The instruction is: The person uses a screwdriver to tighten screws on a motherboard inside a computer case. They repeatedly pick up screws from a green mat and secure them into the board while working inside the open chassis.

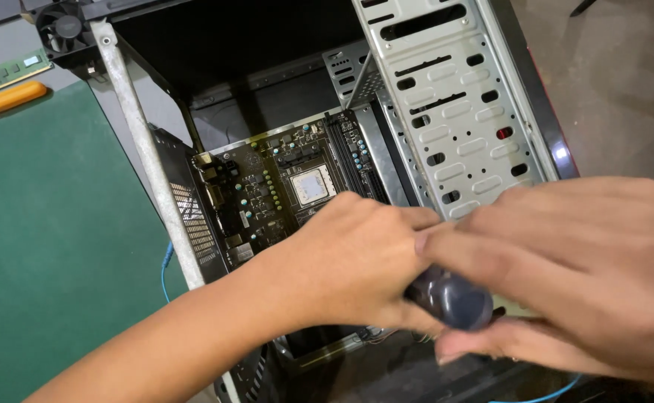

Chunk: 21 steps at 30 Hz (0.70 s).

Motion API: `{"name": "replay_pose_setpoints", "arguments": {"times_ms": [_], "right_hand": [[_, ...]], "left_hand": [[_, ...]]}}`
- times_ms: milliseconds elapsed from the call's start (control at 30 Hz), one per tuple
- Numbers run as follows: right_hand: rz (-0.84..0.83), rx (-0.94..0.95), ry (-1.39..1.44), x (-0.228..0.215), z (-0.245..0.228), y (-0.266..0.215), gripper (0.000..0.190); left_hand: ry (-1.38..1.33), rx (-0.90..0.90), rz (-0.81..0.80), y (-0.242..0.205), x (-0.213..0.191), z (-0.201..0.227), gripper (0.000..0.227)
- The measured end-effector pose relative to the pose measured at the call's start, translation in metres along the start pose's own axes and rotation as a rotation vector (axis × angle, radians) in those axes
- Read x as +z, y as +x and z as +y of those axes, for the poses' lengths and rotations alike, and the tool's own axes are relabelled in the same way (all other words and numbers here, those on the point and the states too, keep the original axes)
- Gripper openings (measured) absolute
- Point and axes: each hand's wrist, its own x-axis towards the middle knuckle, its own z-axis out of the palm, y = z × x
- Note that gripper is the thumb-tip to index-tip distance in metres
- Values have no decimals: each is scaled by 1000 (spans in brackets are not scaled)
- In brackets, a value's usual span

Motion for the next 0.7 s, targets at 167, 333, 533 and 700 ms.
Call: {"name": "replay_pose_setpoints", "arguments": {"times_ms": [167, 333, 533, 700], "right_hand": [[-40, -6, 64, 19, -26, 31, 26], [-69, 70, 32, 25, -20, 27, 55], [39, -18, 71, 27, -20, 41, 40], [-159, 113, 216, 35, -7, 29, 36]], "left_hand": [[-251, 92, -136, -8, -10, -9, 69], [-67, -82, -85, 1, -4, -9, 58], [121, -82, 10, -1, 2, -8, 88], [-184, -11, -119, -7, -8, -18, 42]]}}
